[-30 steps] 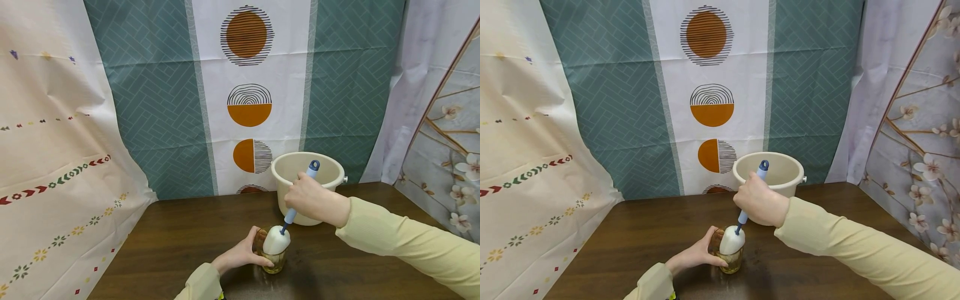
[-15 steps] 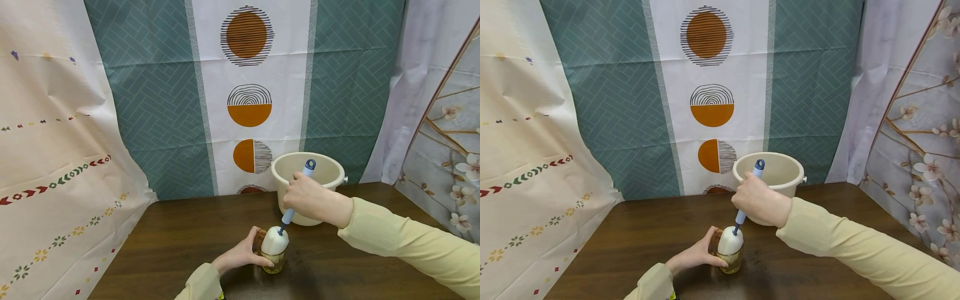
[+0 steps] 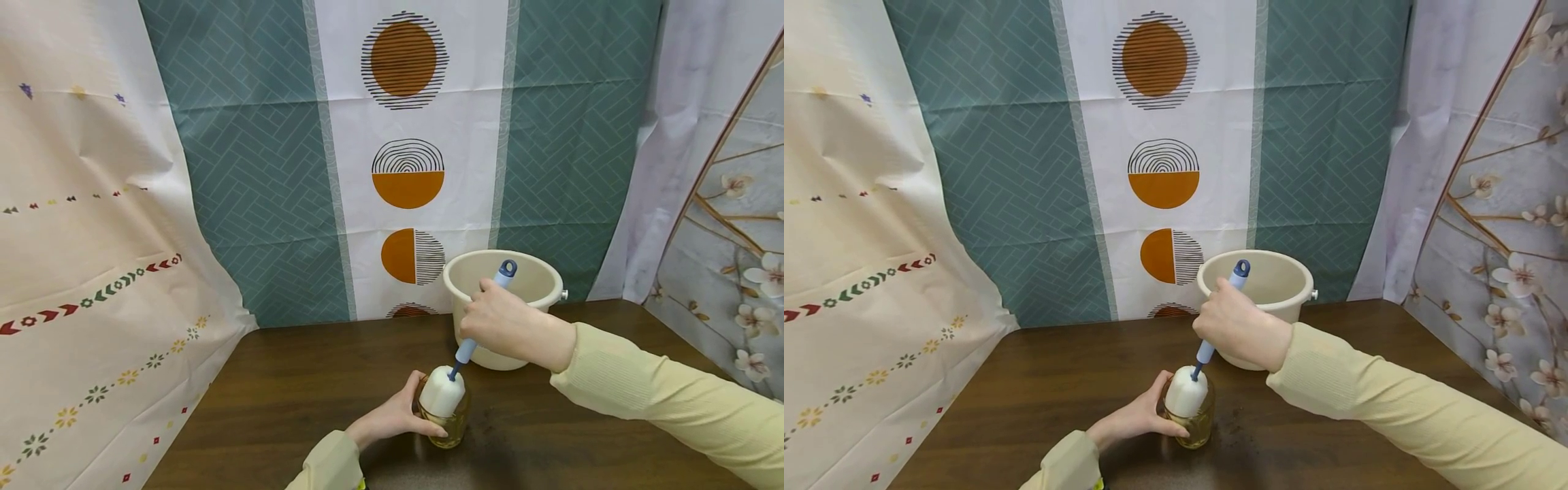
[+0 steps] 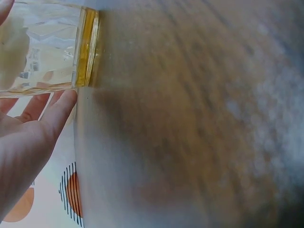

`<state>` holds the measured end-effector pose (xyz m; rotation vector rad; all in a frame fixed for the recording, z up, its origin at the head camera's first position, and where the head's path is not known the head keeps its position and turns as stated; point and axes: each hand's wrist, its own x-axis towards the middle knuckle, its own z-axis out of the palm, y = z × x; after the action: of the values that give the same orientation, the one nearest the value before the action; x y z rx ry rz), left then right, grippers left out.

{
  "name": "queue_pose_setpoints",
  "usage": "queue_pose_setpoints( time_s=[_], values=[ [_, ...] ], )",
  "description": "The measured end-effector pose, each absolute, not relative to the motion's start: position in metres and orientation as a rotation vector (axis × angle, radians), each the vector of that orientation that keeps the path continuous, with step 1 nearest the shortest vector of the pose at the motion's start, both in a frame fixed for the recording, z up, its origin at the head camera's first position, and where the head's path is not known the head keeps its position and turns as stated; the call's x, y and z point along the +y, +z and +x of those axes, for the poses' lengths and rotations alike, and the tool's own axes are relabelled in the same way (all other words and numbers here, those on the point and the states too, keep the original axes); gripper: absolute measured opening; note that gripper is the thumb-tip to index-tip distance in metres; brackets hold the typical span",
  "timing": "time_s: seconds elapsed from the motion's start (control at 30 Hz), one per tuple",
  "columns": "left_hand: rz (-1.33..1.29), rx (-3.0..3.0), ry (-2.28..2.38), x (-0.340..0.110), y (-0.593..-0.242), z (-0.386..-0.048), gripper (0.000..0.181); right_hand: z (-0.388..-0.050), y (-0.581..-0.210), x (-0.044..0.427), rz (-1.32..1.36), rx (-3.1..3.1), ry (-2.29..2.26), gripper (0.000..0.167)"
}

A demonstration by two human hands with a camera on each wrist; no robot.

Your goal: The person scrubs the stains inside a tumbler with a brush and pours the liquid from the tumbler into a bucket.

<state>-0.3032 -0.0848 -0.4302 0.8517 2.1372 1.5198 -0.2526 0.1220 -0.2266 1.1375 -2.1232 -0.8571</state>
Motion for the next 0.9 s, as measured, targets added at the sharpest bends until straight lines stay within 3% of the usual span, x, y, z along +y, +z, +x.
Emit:
queue_pose_setpoints(
  time_s=[0.9],
  values=[
    [0.873,2.138,1.532,-0.0848,-0.4313,-0.3039,0.065,-0.2470,-0.2310,0.1209,0.972,-2.251,-0.860,0.018]
  ],
)
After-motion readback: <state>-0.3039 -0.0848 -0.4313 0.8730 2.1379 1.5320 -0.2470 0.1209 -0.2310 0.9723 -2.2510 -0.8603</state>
